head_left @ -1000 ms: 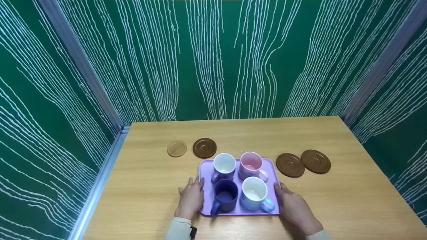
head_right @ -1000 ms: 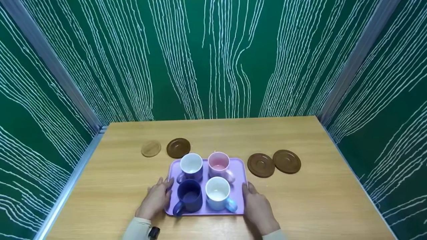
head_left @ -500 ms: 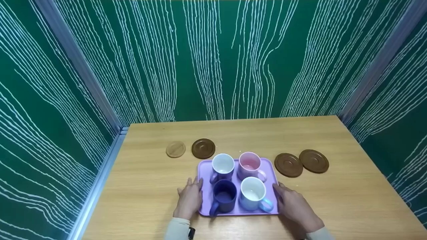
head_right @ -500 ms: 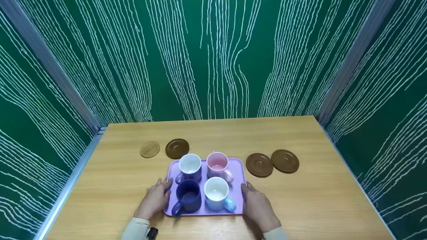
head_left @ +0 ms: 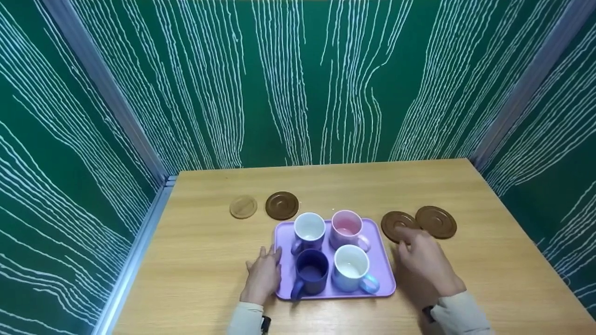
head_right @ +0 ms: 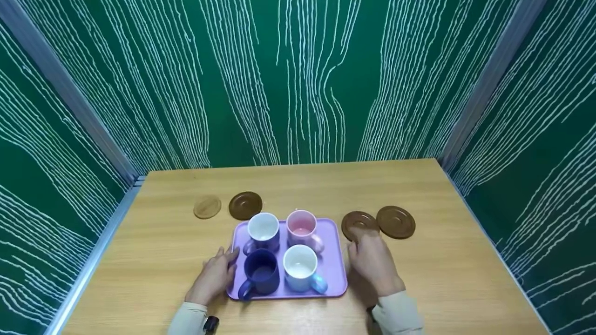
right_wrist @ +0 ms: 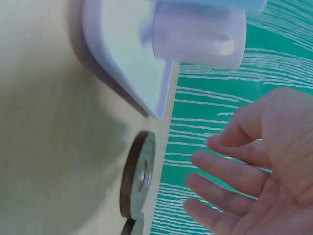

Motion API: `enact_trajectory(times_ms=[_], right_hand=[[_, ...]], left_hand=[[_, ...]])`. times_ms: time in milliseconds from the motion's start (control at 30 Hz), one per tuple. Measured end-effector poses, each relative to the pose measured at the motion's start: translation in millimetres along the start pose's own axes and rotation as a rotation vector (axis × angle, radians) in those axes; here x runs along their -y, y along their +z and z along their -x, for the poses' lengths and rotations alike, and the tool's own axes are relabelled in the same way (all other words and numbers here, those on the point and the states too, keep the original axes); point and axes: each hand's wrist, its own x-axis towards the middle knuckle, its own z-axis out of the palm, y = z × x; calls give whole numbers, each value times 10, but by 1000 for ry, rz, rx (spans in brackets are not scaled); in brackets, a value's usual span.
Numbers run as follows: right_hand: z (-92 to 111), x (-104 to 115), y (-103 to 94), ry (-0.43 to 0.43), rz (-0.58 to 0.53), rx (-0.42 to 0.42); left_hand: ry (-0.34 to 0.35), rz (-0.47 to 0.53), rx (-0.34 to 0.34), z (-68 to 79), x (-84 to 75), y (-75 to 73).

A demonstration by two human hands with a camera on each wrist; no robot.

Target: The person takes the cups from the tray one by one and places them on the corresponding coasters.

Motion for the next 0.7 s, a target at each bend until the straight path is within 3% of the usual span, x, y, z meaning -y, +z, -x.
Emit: enact_trajectory(times_ms=[167,433,700], right_hand=[[-159,-143,-9,-65,-4,-51],[-321,-328,26,78,95,176],[-473,-438,157,58,144,261]], left_hand=[[11,9,-12,5,11,8],[2,21,-5,6,24,3],[-4,30,-4,15,-1,9]])
